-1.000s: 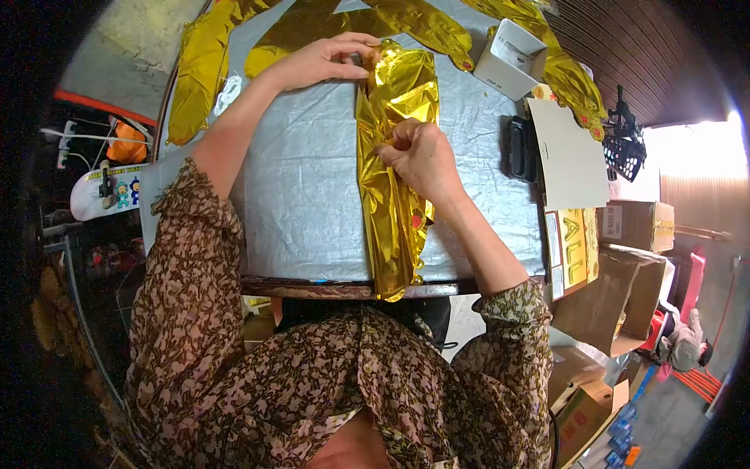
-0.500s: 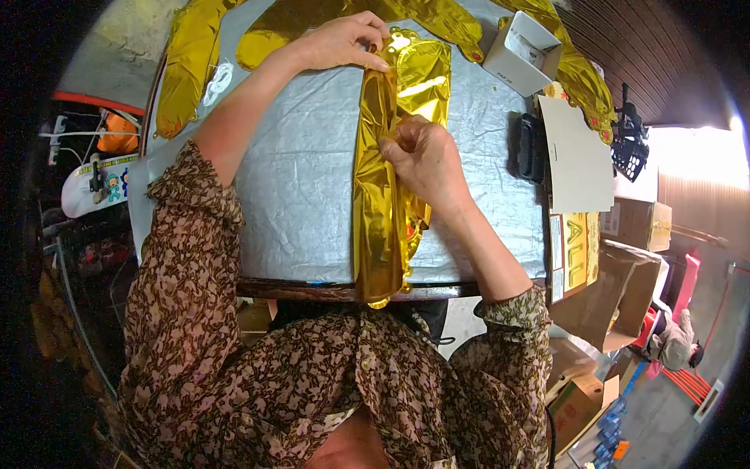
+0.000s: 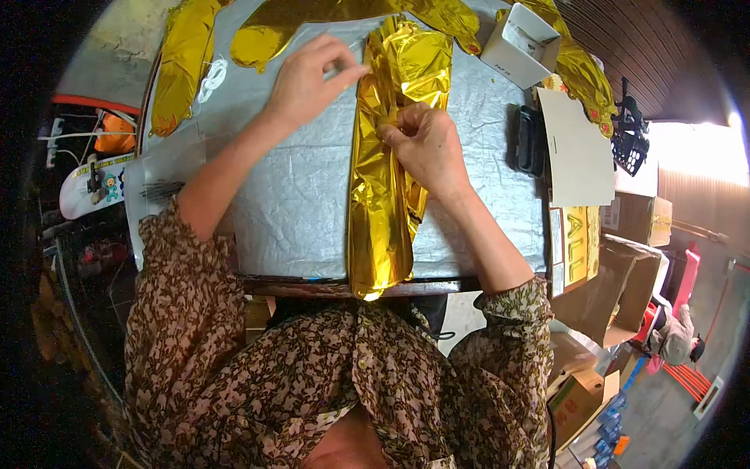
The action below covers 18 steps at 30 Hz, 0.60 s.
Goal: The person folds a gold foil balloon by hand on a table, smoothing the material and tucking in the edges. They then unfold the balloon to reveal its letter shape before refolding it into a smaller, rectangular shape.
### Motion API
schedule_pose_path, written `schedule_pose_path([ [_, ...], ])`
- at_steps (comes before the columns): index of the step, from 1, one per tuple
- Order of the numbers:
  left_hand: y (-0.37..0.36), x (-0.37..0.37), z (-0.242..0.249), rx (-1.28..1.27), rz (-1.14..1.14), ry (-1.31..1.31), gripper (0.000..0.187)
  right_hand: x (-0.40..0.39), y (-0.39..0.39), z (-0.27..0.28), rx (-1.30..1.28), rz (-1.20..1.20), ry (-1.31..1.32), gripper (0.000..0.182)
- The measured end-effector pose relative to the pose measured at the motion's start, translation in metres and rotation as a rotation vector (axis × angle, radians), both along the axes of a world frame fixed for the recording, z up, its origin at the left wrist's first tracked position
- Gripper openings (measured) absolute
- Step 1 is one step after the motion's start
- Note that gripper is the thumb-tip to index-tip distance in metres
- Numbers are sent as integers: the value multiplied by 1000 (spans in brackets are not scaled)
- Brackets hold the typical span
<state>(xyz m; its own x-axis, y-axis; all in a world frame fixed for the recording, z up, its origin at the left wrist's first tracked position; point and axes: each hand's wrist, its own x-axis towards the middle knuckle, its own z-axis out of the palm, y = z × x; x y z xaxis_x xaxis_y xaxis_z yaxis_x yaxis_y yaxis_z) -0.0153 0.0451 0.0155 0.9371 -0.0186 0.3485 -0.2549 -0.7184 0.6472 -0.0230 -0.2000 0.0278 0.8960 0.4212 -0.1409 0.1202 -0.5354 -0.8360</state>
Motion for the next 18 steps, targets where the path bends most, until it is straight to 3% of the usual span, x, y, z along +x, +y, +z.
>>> schedule_pose_path([
  [3,-6,-15,-10,80,77,-32,39,2,-1,2,23,19,22,15],
  [10,-16,-17,-17,234,143,-78,35,4,1,3,8,34,11,19],
  [13,-11,-26,-10,97,75,-119,33,4,1,6,-19,32,19,20],
  [16,-22,-51,4,140,-16,-111,36,5,3,4,16,24,9,22],
  [18,-31,-60,2,319,-66,-120,49,4,3,5,59,10,-7,25],
])
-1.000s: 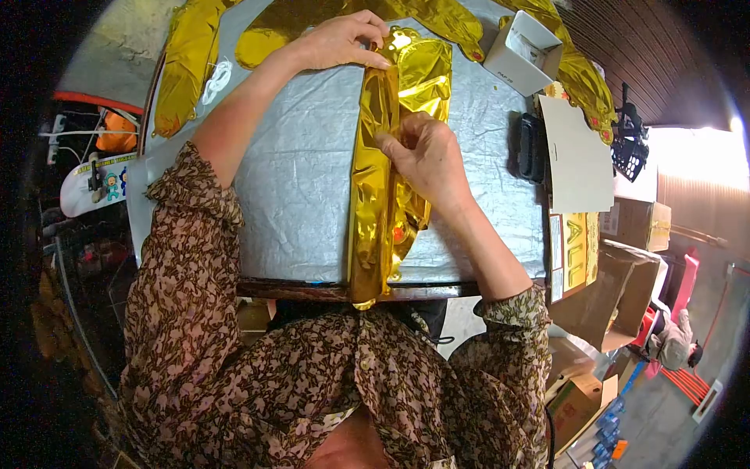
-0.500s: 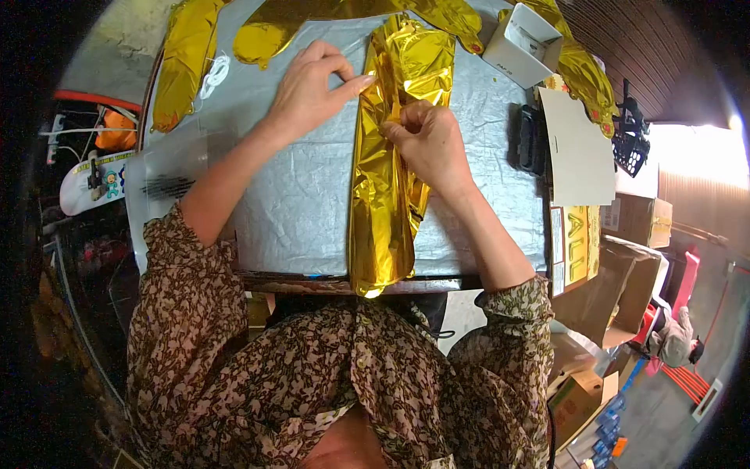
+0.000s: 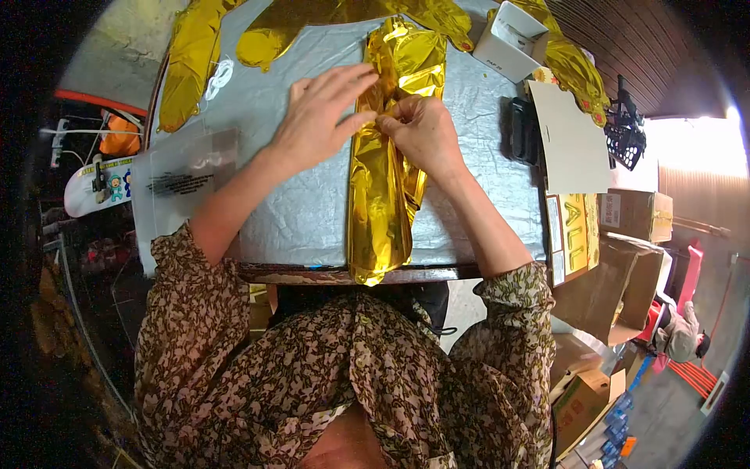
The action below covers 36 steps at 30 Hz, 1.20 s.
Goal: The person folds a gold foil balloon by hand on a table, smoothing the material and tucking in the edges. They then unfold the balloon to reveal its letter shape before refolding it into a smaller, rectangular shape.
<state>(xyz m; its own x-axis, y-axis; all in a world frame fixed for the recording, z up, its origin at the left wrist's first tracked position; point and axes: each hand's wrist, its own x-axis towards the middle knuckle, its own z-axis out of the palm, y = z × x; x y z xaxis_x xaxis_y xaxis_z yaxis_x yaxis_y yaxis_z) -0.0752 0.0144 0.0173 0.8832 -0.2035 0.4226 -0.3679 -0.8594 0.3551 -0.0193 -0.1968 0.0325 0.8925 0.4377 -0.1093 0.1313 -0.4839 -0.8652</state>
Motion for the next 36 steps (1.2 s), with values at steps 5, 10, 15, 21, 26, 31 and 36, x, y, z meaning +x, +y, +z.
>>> schedule_pose_path([
  [5,3,-1,-18,86,-11,70,56,-7,-1,25,-113,102,-85,23],
  [10,1,0,-15,41,-46,139,59,-5,-26,26,-55,-15,-509,25],
  [15,0,0,-9,16,-72,161,58,19,-53,-10,-442,179,-764,43],
  [21,4,6,-1,40,-144,175,51,10,-51,-21,-436,289,-748,50],
  [26,7,11,-1,-7,-203,215,49,3,-47,-19,-489,295,-765,51],
  [31,5,13,1,9,-179,180,60,1,-44,-12,-486,300,-776,52],
  [36,5,17,-3,70,-171,114,67,2,-44,-15,-475,339,-756,53],
])
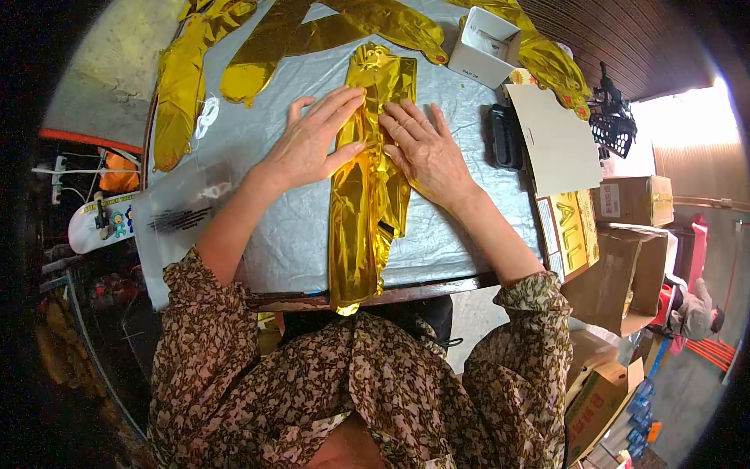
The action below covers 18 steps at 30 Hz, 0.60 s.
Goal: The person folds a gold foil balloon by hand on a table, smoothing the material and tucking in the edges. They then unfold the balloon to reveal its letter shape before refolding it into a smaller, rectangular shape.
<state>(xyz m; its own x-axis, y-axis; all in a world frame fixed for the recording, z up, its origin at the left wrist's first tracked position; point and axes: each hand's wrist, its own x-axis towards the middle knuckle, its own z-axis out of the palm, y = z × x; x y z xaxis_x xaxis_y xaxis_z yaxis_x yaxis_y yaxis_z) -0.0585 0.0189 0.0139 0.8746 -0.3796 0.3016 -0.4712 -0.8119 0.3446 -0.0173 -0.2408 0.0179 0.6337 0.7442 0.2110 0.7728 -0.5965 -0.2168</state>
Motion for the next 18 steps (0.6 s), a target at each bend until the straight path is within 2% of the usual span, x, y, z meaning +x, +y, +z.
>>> schedule_pose_path([
  [7,-2,0,-2,71,53,-62,71,1,6,10,110,29,-58,52],
  [9,-2,1,-4,82,57,-70,71,2,9,12,166,90,50,50],
  [17,-1,1,0,95,79,-77,71,1,13,11,95,125,1,50],
  [18,0,2,6,69,77,-42,65,2,12,10,101,128,2,49],
])
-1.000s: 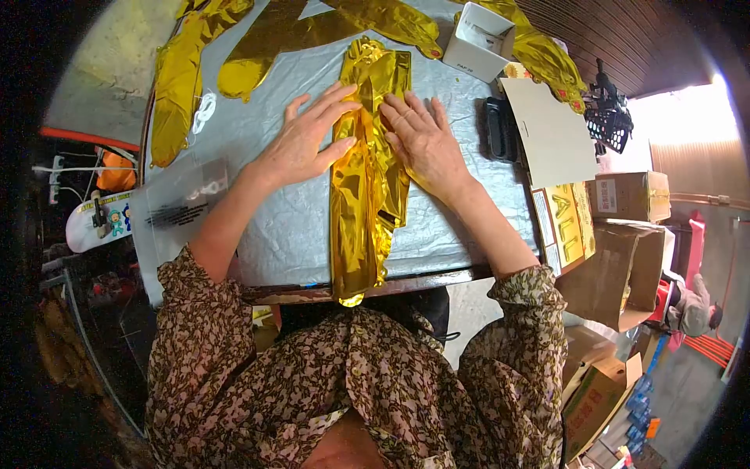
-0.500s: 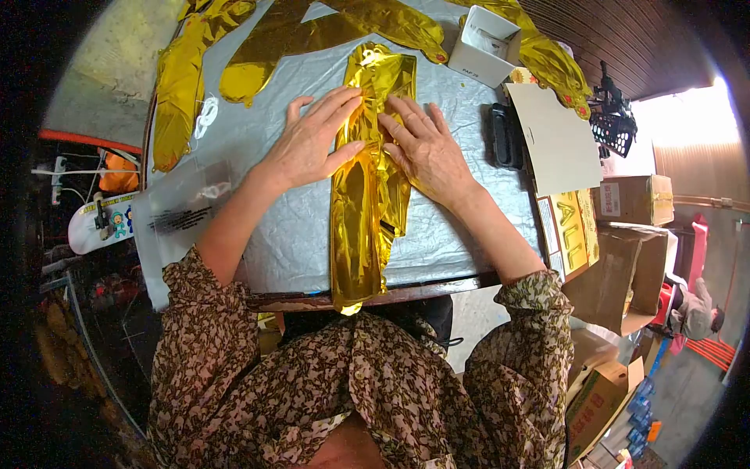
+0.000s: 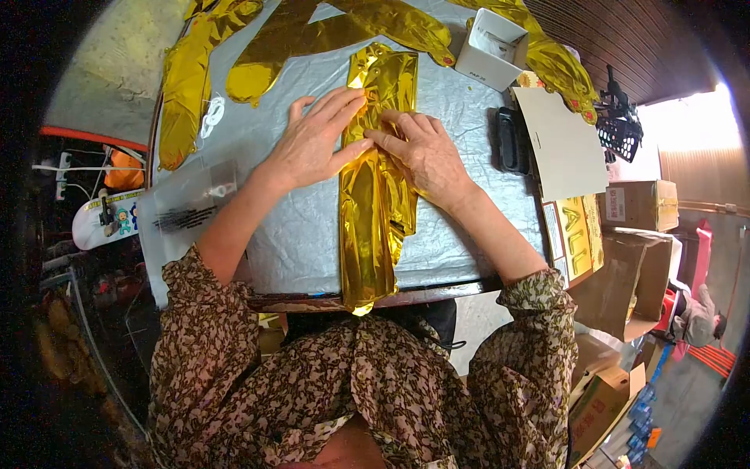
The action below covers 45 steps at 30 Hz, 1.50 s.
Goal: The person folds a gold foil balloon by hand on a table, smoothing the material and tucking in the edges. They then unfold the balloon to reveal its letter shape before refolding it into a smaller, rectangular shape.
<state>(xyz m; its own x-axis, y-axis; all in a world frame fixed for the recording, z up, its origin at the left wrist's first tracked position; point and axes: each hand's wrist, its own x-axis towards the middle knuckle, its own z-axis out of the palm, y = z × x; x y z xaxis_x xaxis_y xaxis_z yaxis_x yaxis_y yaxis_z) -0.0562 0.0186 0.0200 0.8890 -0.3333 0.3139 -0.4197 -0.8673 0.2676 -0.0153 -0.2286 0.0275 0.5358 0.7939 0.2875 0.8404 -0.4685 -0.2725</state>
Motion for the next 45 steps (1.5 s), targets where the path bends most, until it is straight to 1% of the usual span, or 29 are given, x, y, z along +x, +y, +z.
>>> schedule_pose_path([
  [1,0,2,3,-26,-2,30,60,0,-1,-1,4,0,-3,49],
  [2,5,11,2,-24,-3,30,60,-1,-1,0,1,-3,-15,49],
  [4,23,45,-2,-285,-60,-44,46,-2,-1,0,-1,-6,-21,48],
  [5,27,63,-7,-335,-50,-143,34,-2,-2,0,6,-8,2,51],
  [6,32,78,-8,-336,-48,-139,34,-3,-1,1,12,-11,24,54],
  [8,42,104,-5,-301,-56,51,30,-4,-1,3,11,-13,39,56],
  [9,46,113,-4,-301,-56,51,30,-4,-1,3,11,-17,52,57],
  [11,52,128,-2,-251,-125,207,26,-4,-1,3,22,-21,62,57],
  [15,52,130,6,-195,-151,296,26,-6,-2,0,38,-31,67,57],
  [18,53,130,-1,-176,-137,252,26,-6,-1,-1,49,-33,78,57],
  [20,53,129,-10,-231,-119,185,26,-6,-1,0,55,-30,85,57],
  [26,53,126,-14,-279,-113,119,24,-7,-2,2,37,-26,85,59],
  [30,48,114,-7,-297,-38,158,22,-7,-1,1,30,-31,66,59],
  [32,40,101,-8,-495,80,2,21,-7,-1,2,31,-29,66,59],
  [33,37,92,-9,-495,77,2,21,-7,-1,2,33,-28,66,59],
  [35,32,70,-10,-369,-49,-266,20,-7,-2,2,32,-33,64,58],
  [36,23,53,-6,-370,-54,-264,20,-7,-1,1,31,-33,60,58],
  [38,3,24,2,-190,-9,-234,22,-6,-2,-2,32,-33,56,57],
  [43,-2,20,-17,-207,-3,-171,31,-5,-4,0,49,-15,56,52],
  [45,-1,22,-20,-216,4,-162,35,0,-5,3,192,-56,120,45],
])
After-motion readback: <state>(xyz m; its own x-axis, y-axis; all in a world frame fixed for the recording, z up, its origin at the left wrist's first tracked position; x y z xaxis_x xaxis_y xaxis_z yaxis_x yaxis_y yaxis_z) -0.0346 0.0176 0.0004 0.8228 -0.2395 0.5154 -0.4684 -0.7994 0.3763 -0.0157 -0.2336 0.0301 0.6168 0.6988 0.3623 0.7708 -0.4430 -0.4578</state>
